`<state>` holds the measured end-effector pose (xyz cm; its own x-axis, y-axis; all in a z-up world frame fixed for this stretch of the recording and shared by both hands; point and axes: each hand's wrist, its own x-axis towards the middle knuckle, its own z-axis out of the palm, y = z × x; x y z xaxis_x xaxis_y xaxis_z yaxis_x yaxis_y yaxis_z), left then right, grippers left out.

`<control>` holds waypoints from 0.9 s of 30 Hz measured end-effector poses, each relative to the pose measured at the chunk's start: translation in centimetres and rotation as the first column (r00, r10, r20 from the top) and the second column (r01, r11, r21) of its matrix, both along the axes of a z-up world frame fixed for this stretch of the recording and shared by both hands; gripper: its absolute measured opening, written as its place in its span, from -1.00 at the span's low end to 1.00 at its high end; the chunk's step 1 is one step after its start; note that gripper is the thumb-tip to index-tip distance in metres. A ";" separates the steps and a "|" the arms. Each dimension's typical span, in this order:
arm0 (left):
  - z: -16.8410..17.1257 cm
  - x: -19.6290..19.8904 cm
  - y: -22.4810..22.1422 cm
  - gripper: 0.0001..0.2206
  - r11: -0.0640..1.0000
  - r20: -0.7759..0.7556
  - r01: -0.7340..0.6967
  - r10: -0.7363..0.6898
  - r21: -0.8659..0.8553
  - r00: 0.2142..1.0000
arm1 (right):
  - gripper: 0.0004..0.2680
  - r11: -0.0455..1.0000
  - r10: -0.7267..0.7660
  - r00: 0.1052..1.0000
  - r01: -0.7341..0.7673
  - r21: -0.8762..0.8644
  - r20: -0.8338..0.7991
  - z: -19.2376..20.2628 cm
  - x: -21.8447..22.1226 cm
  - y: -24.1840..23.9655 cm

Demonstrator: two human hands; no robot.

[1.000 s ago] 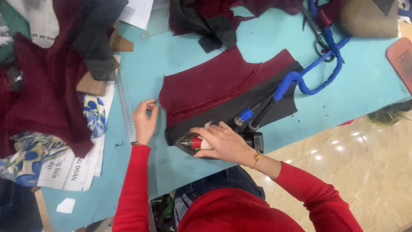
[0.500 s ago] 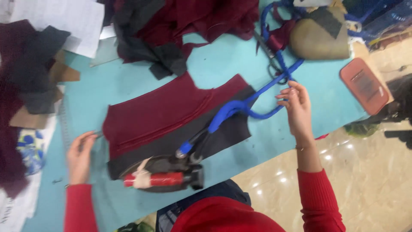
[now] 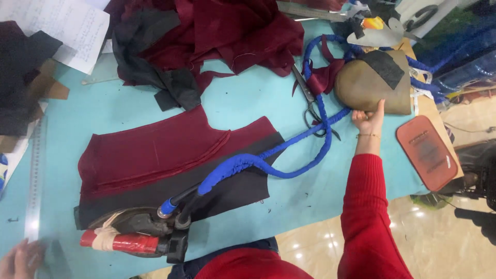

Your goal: A person is ironing and pressing fabric components of a garment at an industrial workstation, aligning pieces and using a steam iron.

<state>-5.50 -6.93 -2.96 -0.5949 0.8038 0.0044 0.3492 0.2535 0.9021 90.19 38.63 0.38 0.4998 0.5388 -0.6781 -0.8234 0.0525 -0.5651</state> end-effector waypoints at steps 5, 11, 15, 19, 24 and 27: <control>2.5 5.1 -1.6 -0.66 0.995 -0.121 -0.101 0.104 0.025 0.987 | -0.25 0.971 0.053 0.995 -0.032 -0.236 0.083 -0.5 1.0 4.0; 2.1 6.8 0.0 -0.78 0.987 -0.216 -0.158 0.150 -0.019 0.965 | -0.36 0.998 0.021 0.998 -0.017 -0.057 0.065 0.3 1.4 3.3; 1.2 7.1 1.3 -0.79 0.984 -0.246 -0.177 0.163 -0.034 0.956 | -0.57 0.984 -0.032 0.995 0.015 0.178 0.095 0.3 4.9 -0.7; 1.1 8.0 1.9 -0.85 0.957 -0.158 -0.283 0.269 -0.069 0.950 | -0.55 0.989 0.005 0.993 -0.021 0.144 0.115 0.5 7.7 -8.6; -2.6 5.7 1.9 -0.86 0.982 -0.391 -0.174 0.187 0.070 0.901 | -0.69 0.971 0.216 0.934 -0.176 -0.159 0.286 -4.3 13.8 -14.6; -0.9 7.5 2.5 -0.83 0.985 -0.320 -0.153 0.172 0.085 0.932 | -0.80 0.942 -0.059 0.549 0.308 -0.136 0.834 -2.1 11.8 -16.7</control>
<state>2.00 -4.48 -3.81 -0.6756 0.6889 0.2624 0.5839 0.2828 0.7610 101.98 21.93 -1.71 0.9672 0.2532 -0.0190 0.0038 -0.0893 -0.9960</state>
